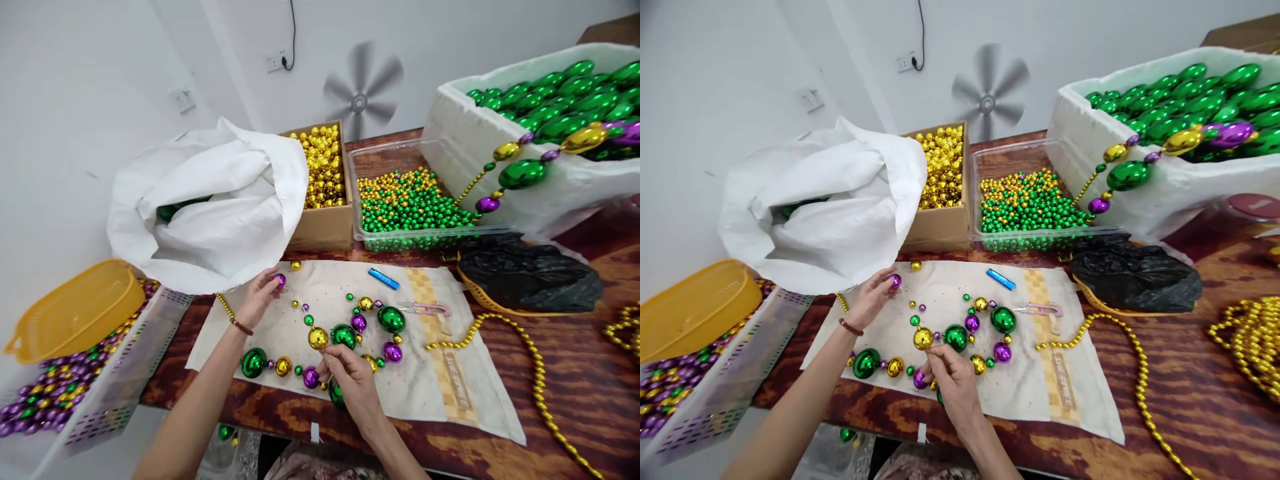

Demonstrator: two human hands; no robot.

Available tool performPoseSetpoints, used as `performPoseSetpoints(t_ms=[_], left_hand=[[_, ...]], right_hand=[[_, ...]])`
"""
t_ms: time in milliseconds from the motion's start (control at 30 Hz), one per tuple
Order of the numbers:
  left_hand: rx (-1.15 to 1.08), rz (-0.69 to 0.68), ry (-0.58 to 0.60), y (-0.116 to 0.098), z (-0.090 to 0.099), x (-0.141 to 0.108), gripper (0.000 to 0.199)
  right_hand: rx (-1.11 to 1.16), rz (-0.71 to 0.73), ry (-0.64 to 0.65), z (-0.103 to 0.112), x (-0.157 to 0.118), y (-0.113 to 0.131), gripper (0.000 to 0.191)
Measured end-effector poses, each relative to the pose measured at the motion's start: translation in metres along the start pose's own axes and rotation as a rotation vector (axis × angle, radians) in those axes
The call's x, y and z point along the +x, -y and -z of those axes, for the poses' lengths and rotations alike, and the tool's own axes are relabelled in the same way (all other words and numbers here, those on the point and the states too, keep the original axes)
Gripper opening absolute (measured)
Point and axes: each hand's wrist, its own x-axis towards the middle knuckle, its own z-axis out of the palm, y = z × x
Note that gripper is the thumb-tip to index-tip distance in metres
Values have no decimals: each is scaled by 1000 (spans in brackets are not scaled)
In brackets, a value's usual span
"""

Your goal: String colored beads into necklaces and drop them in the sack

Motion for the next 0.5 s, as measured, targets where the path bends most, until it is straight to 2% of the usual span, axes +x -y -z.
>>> performPoseSetpoints(t_ms=[100,167,267,500], left_hand=[[-640,137,98,-20,-18,-32,41],[-842,205,99,-28,-25,-44,29],[-1000,269,45,-35,-31,-50,19],[-1104,313,-34,-44,-37,-54,20]], right_hand=[[-48,28,-3,2,-2,3,24],[-103,58,3,4,-5,5,24],[-177,83,26,7,-9,5,23],[-301,116,66,7,-15,1,24]])
